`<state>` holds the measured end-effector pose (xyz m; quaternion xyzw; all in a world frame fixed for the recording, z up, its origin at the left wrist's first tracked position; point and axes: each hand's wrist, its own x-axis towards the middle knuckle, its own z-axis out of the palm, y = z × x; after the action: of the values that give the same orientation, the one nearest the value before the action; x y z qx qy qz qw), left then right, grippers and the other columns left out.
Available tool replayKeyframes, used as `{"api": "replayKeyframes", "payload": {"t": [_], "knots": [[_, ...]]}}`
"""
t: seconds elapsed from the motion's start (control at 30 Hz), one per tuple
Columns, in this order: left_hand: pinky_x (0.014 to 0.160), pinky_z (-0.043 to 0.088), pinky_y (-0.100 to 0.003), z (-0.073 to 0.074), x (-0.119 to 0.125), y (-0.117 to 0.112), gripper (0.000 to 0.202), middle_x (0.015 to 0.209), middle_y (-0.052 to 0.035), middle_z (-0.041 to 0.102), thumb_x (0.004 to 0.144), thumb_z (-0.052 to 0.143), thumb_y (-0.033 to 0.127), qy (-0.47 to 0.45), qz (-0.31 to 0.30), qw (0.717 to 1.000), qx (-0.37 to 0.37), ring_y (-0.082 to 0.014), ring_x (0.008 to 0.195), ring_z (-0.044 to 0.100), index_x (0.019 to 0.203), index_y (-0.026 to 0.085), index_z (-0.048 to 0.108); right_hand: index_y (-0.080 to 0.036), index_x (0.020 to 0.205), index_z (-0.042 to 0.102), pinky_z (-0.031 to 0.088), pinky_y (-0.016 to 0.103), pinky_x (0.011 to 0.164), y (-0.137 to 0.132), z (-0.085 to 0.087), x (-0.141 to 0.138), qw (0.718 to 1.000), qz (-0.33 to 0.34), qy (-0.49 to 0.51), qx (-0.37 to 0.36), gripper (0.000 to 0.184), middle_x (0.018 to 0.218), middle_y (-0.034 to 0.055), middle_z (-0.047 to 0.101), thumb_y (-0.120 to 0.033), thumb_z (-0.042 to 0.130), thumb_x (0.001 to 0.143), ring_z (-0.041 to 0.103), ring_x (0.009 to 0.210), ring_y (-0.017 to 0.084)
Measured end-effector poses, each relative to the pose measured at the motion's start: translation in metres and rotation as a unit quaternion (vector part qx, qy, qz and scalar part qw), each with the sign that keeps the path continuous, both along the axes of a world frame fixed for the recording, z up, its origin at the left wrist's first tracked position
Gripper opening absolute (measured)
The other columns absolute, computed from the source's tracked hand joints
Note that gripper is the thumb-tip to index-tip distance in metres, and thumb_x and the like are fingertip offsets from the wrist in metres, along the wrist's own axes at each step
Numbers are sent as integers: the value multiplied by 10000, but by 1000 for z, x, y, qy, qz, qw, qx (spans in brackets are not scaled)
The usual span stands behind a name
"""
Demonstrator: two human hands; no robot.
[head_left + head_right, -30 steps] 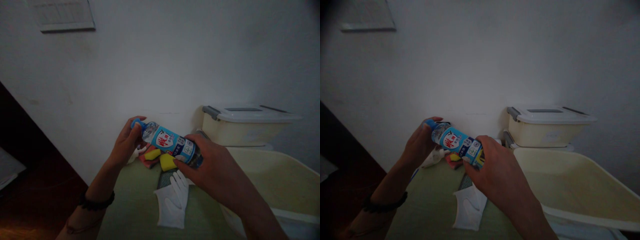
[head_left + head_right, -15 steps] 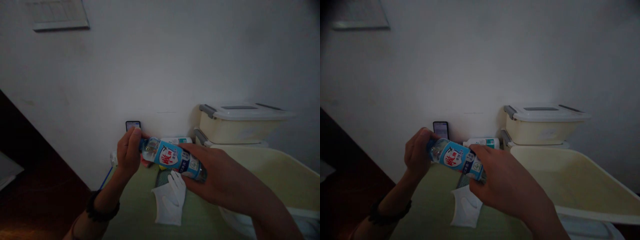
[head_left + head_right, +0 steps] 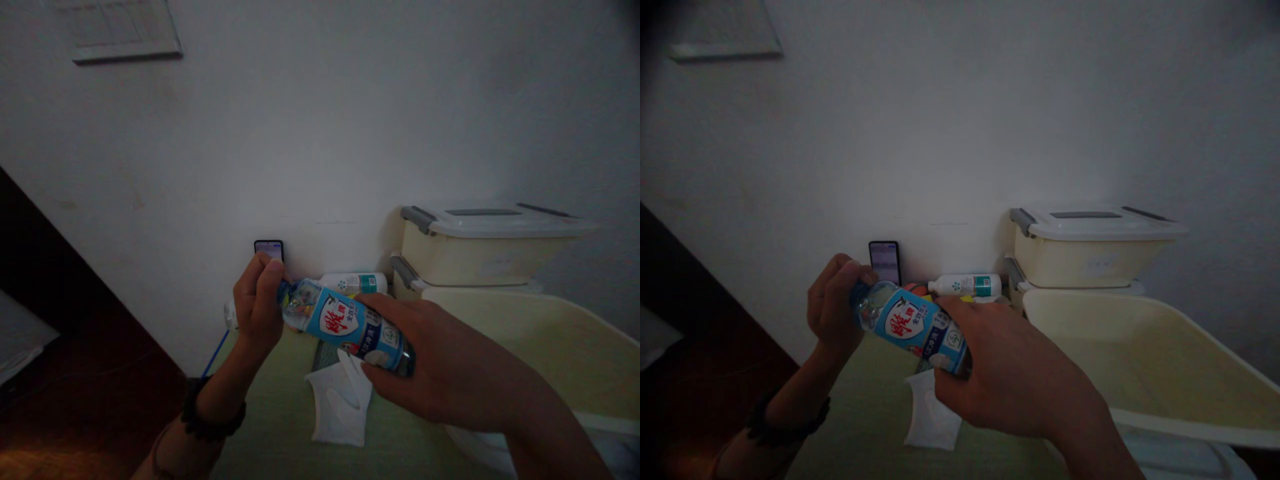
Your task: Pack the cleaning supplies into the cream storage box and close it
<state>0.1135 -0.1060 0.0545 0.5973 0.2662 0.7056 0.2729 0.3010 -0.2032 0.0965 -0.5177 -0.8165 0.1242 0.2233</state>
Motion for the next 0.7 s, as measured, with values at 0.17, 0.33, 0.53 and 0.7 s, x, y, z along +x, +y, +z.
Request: {"api": "replayKeyframes", "payload": {"t": [0.17, 0.33, 0.53, 0.7], "knots": [[418, 333, -243, 0, 0, -6, 284, 545, 18, 476, 875, 487, 266, -7, -20, 1000, -2, -115, 465, 408, 597, 212, 470, -230, 1137, 555, 445, 291, 585, -4, -2, -4, 1000, 0, -17, -13, 425, 920, 49, 674, -246, 599, 714, 625, 717, 193], [401, 318, -244, -1, 3, -11, 294, 521, 22, 482, 876, 488, 291, -7, -28, 1000, -4, -109, 440, 403, 593, 214, 473, -264, 1108, 537, 419, 273, 529, -7, -2, -6, 998, -2, -20, -54, 406, 875, 22, 672, -233, 581, 705, 614, 645, 173], [410, 334, -246, -1, 7, -15, 303, 520, 24, 482, 870, 496, 308, -15, -40, 999, 1, -108, 444, 417, 584, 213, 471, -245, 967, 566, 379, 274, 477, -13, 0, 0, 997, -12, -42, -58, 284, 880, 42, 669, -247, 569, 683, 599, 621, 182], [413, 342, -252, -1, 8, -16, 312, 526, 18, 488, 871, 501, 333, -12, -38, 999, 0, -112, 450, 430, 584, 213, 477, -229, 955, 579, 374, 268, 474, -14, 1, 0, 997, -20, -41, -60, 293, 808, 35, 659, -230, 579, 662, 579, 588, 168]]}}
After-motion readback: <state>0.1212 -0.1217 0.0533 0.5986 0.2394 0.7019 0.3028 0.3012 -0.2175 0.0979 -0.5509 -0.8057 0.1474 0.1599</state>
